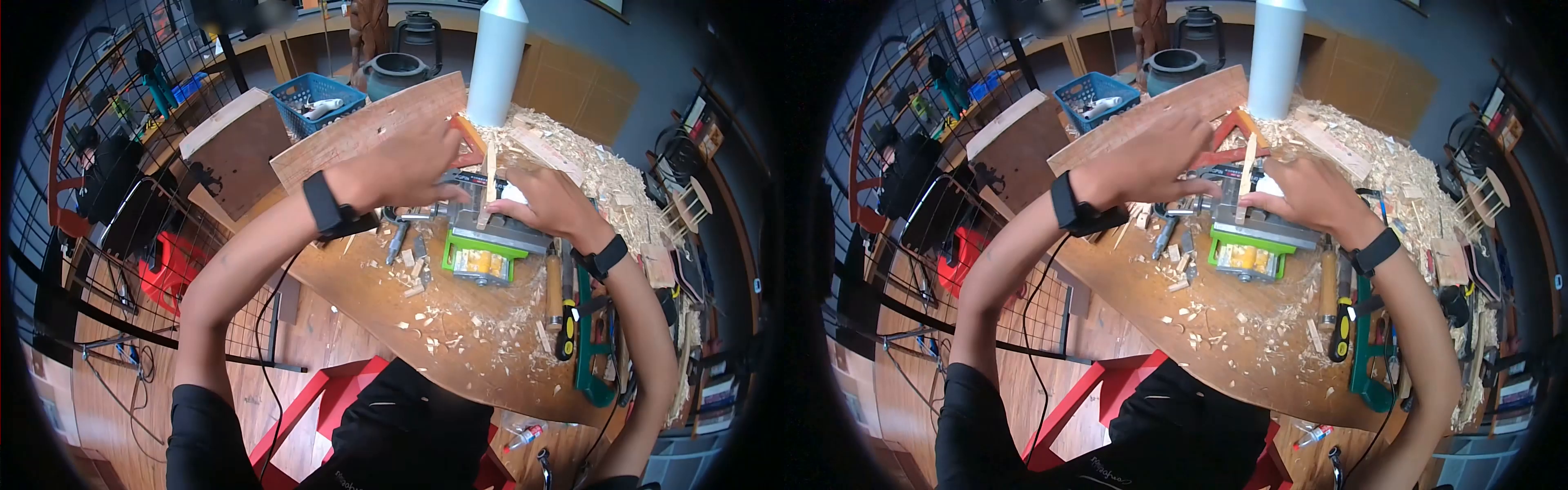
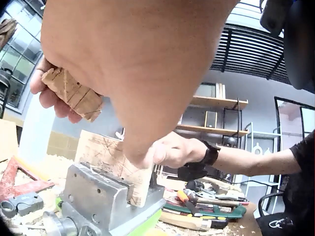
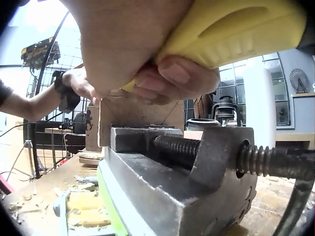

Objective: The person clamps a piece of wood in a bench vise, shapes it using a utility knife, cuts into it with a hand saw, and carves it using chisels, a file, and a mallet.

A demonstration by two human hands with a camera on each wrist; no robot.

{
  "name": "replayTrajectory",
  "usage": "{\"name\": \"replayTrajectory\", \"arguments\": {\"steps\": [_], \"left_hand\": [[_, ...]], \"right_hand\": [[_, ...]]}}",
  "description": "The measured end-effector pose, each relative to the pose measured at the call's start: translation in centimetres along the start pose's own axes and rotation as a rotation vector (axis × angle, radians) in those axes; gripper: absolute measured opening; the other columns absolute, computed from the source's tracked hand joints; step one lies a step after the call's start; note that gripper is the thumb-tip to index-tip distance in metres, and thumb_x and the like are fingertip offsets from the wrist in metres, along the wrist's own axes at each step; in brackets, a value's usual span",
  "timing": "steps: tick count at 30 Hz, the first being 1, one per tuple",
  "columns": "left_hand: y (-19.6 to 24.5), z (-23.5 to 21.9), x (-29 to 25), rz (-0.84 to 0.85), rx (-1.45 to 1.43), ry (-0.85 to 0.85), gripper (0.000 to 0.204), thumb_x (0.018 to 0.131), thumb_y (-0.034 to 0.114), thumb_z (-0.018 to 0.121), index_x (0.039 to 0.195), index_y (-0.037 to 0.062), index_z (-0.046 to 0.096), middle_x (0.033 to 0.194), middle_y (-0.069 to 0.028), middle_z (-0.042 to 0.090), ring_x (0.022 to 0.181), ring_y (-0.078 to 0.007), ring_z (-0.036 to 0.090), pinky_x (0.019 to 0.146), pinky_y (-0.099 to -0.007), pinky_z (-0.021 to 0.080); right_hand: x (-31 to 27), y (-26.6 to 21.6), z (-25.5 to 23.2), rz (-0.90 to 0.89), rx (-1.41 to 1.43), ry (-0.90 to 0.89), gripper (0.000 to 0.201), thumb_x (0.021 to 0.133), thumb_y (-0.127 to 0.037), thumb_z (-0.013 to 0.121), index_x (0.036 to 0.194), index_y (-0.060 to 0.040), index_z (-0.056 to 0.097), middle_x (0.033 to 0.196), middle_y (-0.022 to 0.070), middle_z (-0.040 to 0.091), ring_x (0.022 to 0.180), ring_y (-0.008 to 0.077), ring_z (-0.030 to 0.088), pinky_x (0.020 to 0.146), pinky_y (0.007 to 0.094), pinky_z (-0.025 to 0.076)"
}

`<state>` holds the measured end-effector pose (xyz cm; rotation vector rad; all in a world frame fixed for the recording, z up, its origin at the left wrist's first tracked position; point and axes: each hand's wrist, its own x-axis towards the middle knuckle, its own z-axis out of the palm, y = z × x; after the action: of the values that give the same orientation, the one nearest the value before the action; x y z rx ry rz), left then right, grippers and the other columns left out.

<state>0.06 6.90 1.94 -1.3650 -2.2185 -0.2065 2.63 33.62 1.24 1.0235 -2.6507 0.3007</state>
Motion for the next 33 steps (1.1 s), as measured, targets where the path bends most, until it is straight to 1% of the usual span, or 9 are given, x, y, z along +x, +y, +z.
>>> {"name": "replayTrajectory", "arguments": {"steps": [3, 5, 8, 10, 12, 13, 17, 24, 33], "left_hand": [[-1.2, -0.3, -2.4, -0.159, -0.085, -0.146, 0.045, 0.087, 0.028, 0.073, 0.107, -0.0062, 0.052, 0.103, -0.0256, 0.058, 0.101, -0.0423, 0.057, 0.087, -0.0466, 0.047], [-1.6, 1.0, -4.5, -0.204, -0.212, -0.222, 0.024, 0.094, 0.008, 0.058, 0.113, -0.0021, 0.049, 0.092, -0.0229, 0.056, 0.093, -0.0421, 0.055, 0.08, -0.0486, 0.043], [-1.6, 2.7, -6.5, -0.23, -0.263, -0.315, 0.021, 0.092, 0.003, 0.055, 0.112, -0.0007, 0.048, 0.085, -0.0222, 0.056, 0.088, -0.0423, 0.057, 0.077, -0.049, 0.044], [-1.0, 3.5, -7.0, -0.313, -0.265, -0.435, 0.029, 0.093, 0.007, 0.059, 0.119, -0.001, 0.048, 0.099, -0.0249, 0.057, 0.097, -0.0428, 0.055, 0.083, -0.0486, 0.044], [-0.4, 4.0, -7.6, -0.289, -0.262, -0.338, 0.041, 0.092, 0.013, 0.065, 0.126, -0.0016, 0.046, 0.115, -0.0273, 0.052, 0.109, -0.0446, 0.052, 0.092, -0.0478, 0.043], [-0.2, 3.8, -7.3, -0.298, -0.273, -0.272, 0.064, 0.081, 0.028, 0.079, 0.125, -0.0069, 0.047, 0.114, -0.0254, 0.054, 0.108, -0.0431, 0.052, 0.092, -0.0483, 0.043], [1.5, 1.6, -4.4, -0.164, -0.278, 0.034, 0.094, 0.076, 0.048, 0.081, 0.14, -0.0075, 0.04, 0.12, -0.0254, 0.05, 0.117, -0.0426, 0.049, 0.096, -0.0449, 0.043], [2.8, 1.3, 0.5, -0.116, -0.118, -0.149, 0.072, 0.083, 0.041, 0.077, 0.13, -0.005, 0.048, 0.109, -0.0255, 0.059, 0.106, -0.0419, 0.056, 0.093, -0.0472, 0.043], [4.5, 2.4, 1.6, -0.197, -0.156, -0.094, 0.039, 0.082, 0.021, 0.073, 0.1, -0.0055, 0.052, 0.092, -0.0262, 0.063, 0.093, -0.0443, 0.06, 0.083, -0.0498, 0.046]], "right_hand": [[-0.2, 0.3, 0.2, -0.017, -0.039, 0.036, 0.063, 0.089, -0.062, 0.062, 0.096, 0.0003, 0.069, 0.071, 0.0243, 0.065, 0.072, 0.0431, 0.066, 0.068, 0.0504, 0.052], [-0.1, -0.1, 0.0, -0.003, -0.044, 0.022, 0.064, 0.09, -0.063, 0.06, 0.092, 0.0, 0.069, 0.069, 0.0235, 0.065, 0.071, 0.0424, 0.066, 0.068, 0.0504, 0.052], [-0.1, -0.1, 0.1, 0.003, -0.042, 0.015, 0.064, 0.091, -0.063, 0.059, 0.091, 0.0003, 0.069, 0.069, 0.024, 0.064, 0.07, 0.042, 0.066, 0.067, 0.0497, 0.052], [-0.1, 0.1, 0.3, -0.008, -0.029, 0.024, 0.065, 0.091, -0.063, 0.059, 0.09, 0.0011, 0.069, 0.068, 0.0243, 0.064, 0.069, 0.042, 0.066, 0.067, 0.0493, 0.052], [-0.1, 0.1, 0.2, -0.017, -0.017, 0.032, 0.066, 0.091, -0.063, 0.059, 0.09, 0.002, 0.069, 0.068, 0.0246, 0.064, 0.069, 0.0419, 0.066, 0.067, 0.0489, 0.052], [-0.1, 0.0, 0.1, -0.023, -0.003, 0.026, 0.066, 0.091, -0.063, 0.059, 0.089, 0.0029, 0.069, 0.067, 0.0249, 0.063, 0.068, 0.042, 0.066, 0.067, 0.0487, 0.052], [0.0, -0.1, -0.1, -0.028, 0.003, 0.02, 0.067, 0.092, -0.061, 0.059, 0.088, 0.0046, 0.069, 0.066, 0.0249, 0.063, 0.067, 0.0412, 0.066, 0.066, 0.0478, 0.053], [-0.1, -0.3, -0.2, -0.025, -0.002, 0.005, 0.054, 0.09, -0.052, 0.065, 0.092, 0.0026, 0.067, 0.071, 0.0247, 0.064, 0.069, 0.0412, 0.065, 0.067, 0.047, 0.052], [-0.1, -0.1, 0.2, -0.011, 0.002, 0.013, 0.065, 0.09, -0.062, 0.059, 0.085, 0.0019, 0.068, 0.07, 0.0247, 0.064, 0.07, 0.0425, 0.065, 0.067, 0.0497, 0.052]]}}
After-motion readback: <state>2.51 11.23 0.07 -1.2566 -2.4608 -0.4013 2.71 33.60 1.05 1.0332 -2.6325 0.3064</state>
